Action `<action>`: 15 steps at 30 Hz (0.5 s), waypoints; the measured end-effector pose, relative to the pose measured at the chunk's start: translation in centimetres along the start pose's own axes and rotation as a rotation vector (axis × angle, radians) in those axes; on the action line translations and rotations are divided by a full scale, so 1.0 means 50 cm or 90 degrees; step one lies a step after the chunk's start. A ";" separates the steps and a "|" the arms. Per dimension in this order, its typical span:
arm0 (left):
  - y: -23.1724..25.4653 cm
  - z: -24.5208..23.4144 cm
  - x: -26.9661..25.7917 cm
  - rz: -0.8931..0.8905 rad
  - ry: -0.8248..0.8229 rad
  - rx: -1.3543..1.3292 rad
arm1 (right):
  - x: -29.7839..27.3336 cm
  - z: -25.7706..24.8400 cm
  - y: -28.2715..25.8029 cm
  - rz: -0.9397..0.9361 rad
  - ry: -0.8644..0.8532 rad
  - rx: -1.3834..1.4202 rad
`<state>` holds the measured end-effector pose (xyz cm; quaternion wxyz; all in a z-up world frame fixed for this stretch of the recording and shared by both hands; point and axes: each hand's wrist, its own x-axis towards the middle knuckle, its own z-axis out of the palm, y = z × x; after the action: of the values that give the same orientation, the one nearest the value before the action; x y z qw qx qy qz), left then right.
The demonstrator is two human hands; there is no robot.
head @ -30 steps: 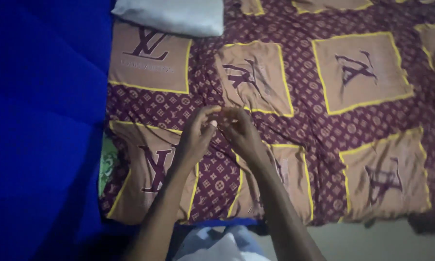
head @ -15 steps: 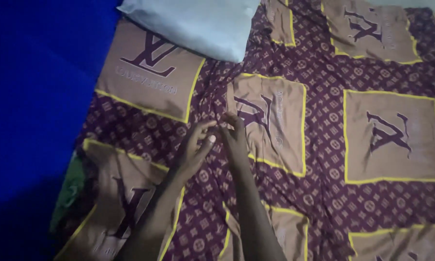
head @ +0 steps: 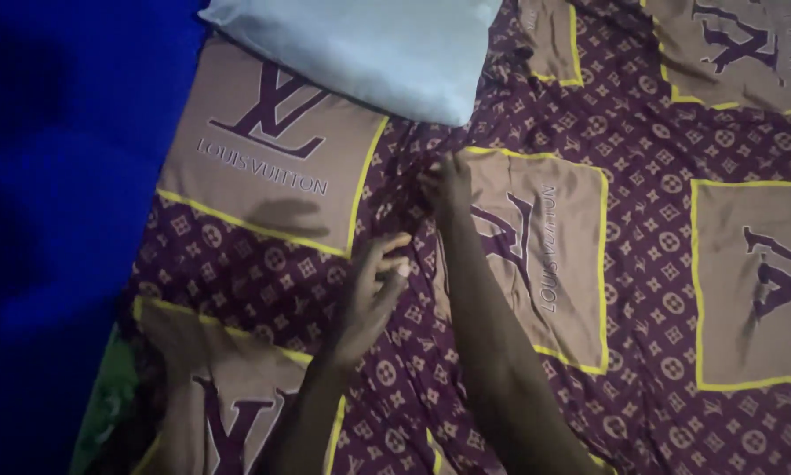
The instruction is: The person folds a patterned bedsheet on a bed, then moves several white pillows from the bed to a nearby blue surface. The person continues to fold the bedsheet into a compact bundle.
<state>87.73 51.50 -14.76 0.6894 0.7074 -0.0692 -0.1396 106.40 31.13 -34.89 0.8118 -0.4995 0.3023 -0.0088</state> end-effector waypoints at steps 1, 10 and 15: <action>0.003 0.001 0.002 -0.014 0.011 -0.006 | 0.040 -0.001 -0.004 -0.015 -0.020 0.040; -0.013 0.006 0.002 0.037 0.035 -0.018 | 0.246 0.031 -0.006 -0.187 -0.108 0.115; -0.030 0.004 -0.029 -0.015 0.069 -0.033 | -0.012 0.055 -0.038 -0.250 -0.044 -0.216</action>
<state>86.15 51.77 -16.09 0.7086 0.6965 -0.0202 -0.1110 107.84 32.55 -32.17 0.7091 -0.6775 0.1688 -0.0987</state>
